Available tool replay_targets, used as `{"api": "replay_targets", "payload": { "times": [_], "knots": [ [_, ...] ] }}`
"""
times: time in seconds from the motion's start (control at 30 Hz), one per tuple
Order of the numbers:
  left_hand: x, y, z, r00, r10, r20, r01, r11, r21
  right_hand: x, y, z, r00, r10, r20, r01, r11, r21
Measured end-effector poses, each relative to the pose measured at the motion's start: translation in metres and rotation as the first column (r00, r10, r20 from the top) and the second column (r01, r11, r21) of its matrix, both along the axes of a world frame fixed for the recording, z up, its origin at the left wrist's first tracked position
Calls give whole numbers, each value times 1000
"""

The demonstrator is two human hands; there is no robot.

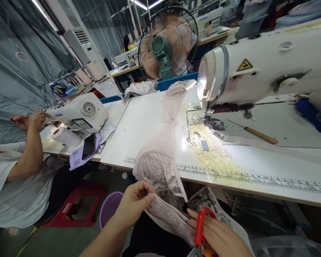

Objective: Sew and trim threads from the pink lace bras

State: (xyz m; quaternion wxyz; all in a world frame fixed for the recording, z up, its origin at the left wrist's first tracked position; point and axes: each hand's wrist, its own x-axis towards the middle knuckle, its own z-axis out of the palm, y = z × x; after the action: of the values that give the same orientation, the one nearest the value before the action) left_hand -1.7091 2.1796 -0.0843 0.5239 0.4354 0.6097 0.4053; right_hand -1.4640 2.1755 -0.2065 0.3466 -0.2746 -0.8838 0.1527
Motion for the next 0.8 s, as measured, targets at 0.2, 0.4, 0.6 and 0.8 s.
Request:
{"api": "replay_targets", "payload": {
  "times": [0.2, 0.4, 0.6, 0.8],
  "knots": [
    [-4, -3, -1, 1000, -17, 25, 18, 1000, -23, -16, -5, 16, 998, -43, 46, 48, 991, -123],
    [-6, -6, 1, 998, 9, 67, -6, 999, -36, -23, -8, 6, 999, -45, -7, 44, 994, -98],
    [-7, -6, 4, 997, 26, 72, -23, 999, -47, -23, -9, 4, 993, -49, -103, 39, 994, -98],
    [-5, -6, 6, 996, 22, 91, -16, 998, -63, -31, -8, 7, 996, -72, -60, 64, 990, -125]
  ]
}}
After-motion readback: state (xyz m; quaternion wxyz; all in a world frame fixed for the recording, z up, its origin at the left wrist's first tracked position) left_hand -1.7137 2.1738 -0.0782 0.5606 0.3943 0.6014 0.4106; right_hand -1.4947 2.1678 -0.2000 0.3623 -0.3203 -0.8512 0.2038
